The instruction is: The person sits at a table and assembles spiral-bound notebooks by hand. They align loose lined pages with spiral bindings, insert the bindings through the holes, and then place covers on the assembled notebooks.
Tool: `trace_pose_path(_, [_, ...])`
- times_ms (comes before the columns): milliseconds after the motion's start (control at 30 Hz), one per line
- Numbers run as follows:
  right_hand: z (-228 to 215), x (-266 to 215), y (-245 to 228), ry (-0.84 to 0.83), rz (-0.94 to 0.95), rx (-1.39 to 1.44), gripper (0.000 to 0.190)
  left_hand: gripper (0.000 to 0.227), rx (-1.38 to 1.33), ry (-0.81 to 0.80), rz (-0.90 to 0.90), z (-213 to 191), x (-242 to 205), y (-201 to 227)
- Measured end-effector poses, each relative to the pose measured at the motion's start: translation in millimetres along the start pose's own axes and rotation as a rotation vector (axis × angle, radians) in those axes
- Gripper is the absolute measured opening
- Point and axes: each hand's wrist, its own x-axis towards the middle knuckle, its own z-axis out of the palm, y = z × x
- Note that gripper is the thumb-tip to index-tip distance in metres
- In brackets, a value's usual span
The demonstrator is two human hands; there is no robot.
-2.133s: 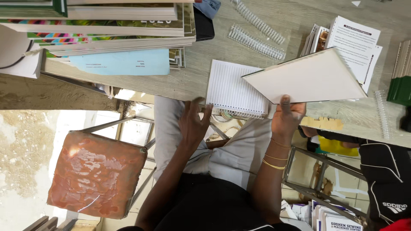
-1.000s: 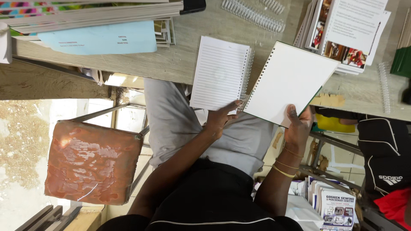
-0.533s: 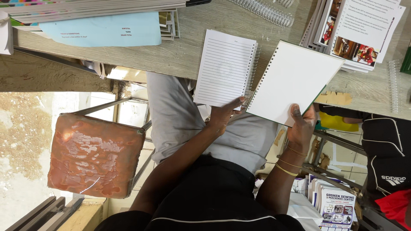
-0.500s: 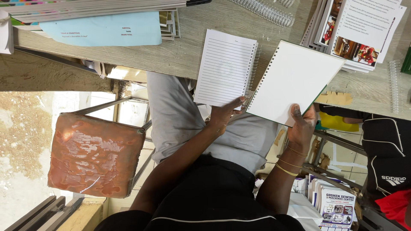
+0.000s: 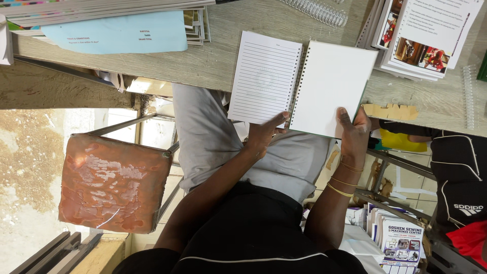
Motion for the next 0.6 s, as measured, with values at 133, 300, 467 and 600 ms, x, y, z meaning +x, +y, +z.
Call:
trace_pose_path(133, [-2.5,1.5,8.6,0.017,0.082,0.031,0.018,0.066,-0.035,0.025,0.016,4.5,-7.0,8.1])
trace_pose_path(300, [8.5,-11.4,-26.0,0.031,0.145,-0.007,0.02,0.064,-0.05,0.038,0.025,8.3,-10.1,17.1])
trace_pose_path(467, [-0.8,1.4,3.2,0.006,0.098,0.036,0.025,0.058,-0.153,0.015,-0.029,13.5,-13.3,24.6])
trace_pose_path(600, [0.4,-3.2,23.0,0.027,0.062,0.126,0.025,0.053,-0.211,-0.008,-0.056,25.5,-31.8,53.0])
